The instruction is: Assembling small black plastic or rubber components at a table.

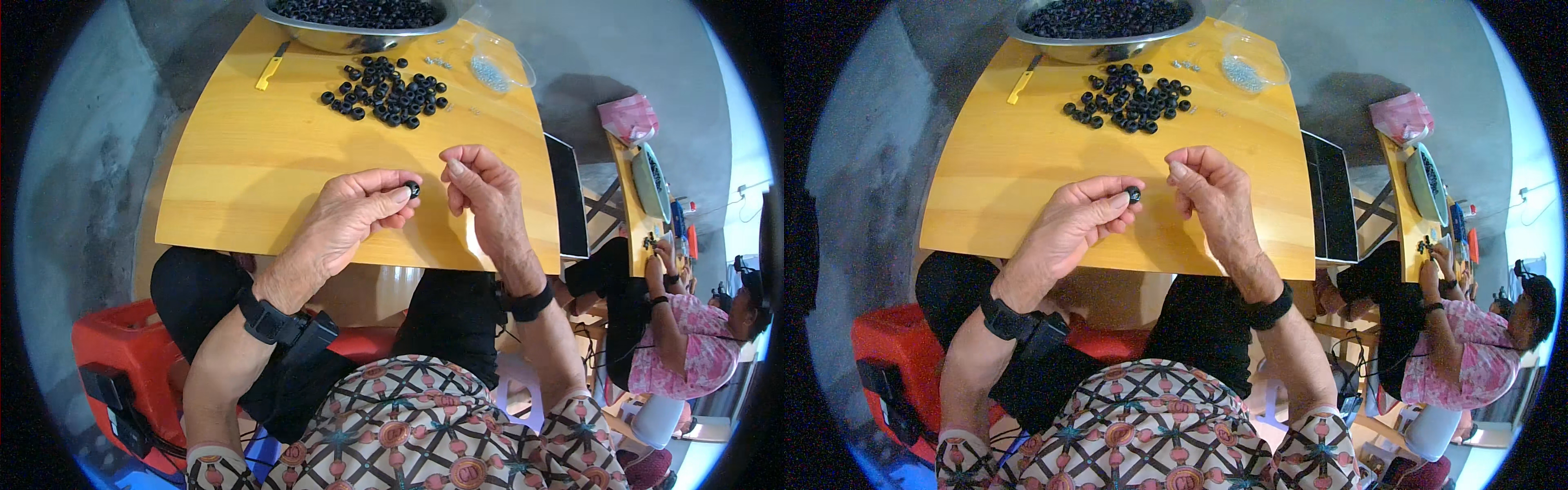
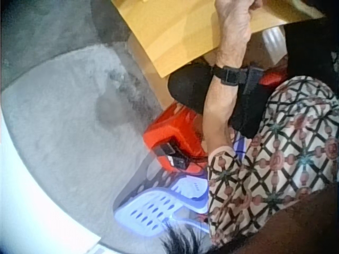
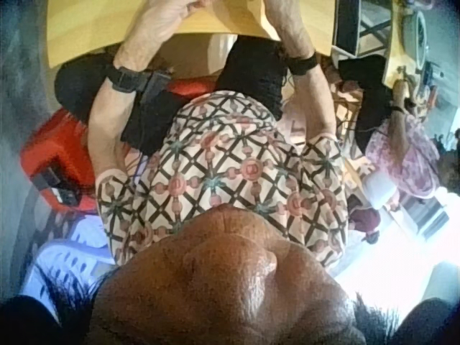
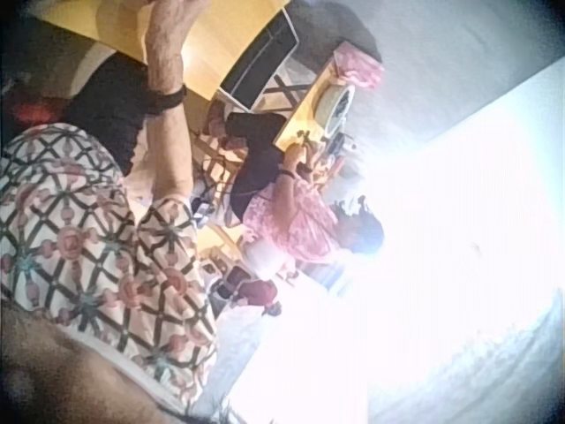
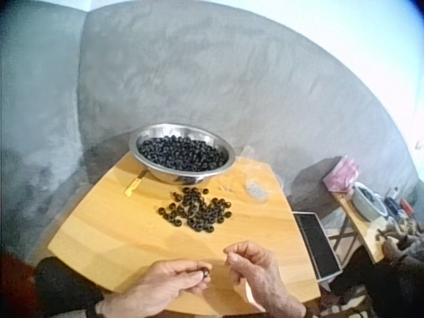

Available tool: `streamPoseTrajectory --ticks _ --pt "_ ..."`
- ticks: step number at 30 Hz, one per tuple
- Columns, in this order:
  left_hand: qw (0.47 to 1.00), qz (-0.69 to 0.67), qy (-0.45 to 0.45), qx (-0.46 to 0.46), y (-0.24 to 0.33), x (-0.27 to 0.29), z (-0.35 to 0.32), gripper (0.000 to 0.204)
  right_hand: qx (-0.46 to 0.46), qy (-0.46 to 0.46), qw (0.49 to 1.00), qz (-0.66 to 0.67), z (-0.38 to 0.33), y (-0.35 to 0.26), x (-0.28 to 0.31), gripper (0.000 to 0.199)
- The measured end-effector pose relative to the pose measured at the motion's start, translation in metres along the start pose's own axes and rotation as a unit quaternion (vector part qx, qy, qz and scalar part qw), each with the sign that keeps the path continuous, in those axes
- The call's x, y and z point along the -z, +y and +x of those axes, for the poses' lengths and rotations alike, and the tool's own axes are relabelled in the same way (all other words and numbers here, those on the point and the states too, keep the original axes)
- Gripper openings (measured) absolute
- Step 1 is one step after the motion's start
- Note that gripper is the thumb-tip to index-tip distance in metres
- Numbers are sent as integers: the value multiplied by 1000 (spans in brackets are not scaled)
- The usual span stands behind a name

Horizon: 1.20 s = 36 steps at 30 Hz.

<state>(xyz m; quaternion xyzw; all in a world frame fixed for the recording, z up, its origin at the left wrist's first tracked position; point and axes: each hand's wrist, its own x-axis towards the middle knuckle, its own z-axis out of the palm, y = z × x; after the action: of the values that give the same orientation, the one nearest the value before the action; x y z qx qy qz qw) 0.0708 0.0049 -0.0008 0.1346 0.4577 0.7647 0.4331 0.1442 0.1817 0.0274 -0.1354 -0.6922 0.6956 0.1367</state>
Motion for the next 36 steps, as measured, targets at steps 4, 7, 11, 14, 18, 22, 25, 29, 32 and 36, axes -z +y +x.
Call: streamPoseTrajectory --ticks 4,7,11,14,18,22,25,29,32,36 --pt "1000 -18 2 -3 5 7 2 26 19 -10 990 -139 32 -17 1 19" --pt "999 -35 3 -22 9 12 4 26 55 -7 964 -259 59 -14 3 25" --pt "998 -50 14 -28 13 16 5 26 123 -5 913 -390 84 5 4 27" --pt "997 -64 24 -23 17 16 2 26 158 -3 872 -464 89 9 -3 28" --pt "998 -61 25 -24 20 14 0 27 173 -7 844 -507 90 8 -12 26" --pt "998 -63 11 -20 19 16 3 26 181 -23 832 -523 91 12 -6 23" --pt "997 -70 11 -27 17 19 4 26 191 -40 829 -524 80 13 0 18" --pt "997 -68 25 -28 18 18 1 26 243 -39 821 -516 51 12 7 12" --pt "998 -59 17 -24 17 19 2 26 248 -40 815 -522 40 9 9 11" --pt "997 -71 18 -26 14 17 5 26 241 -45 797 -552 34 7 15 10"
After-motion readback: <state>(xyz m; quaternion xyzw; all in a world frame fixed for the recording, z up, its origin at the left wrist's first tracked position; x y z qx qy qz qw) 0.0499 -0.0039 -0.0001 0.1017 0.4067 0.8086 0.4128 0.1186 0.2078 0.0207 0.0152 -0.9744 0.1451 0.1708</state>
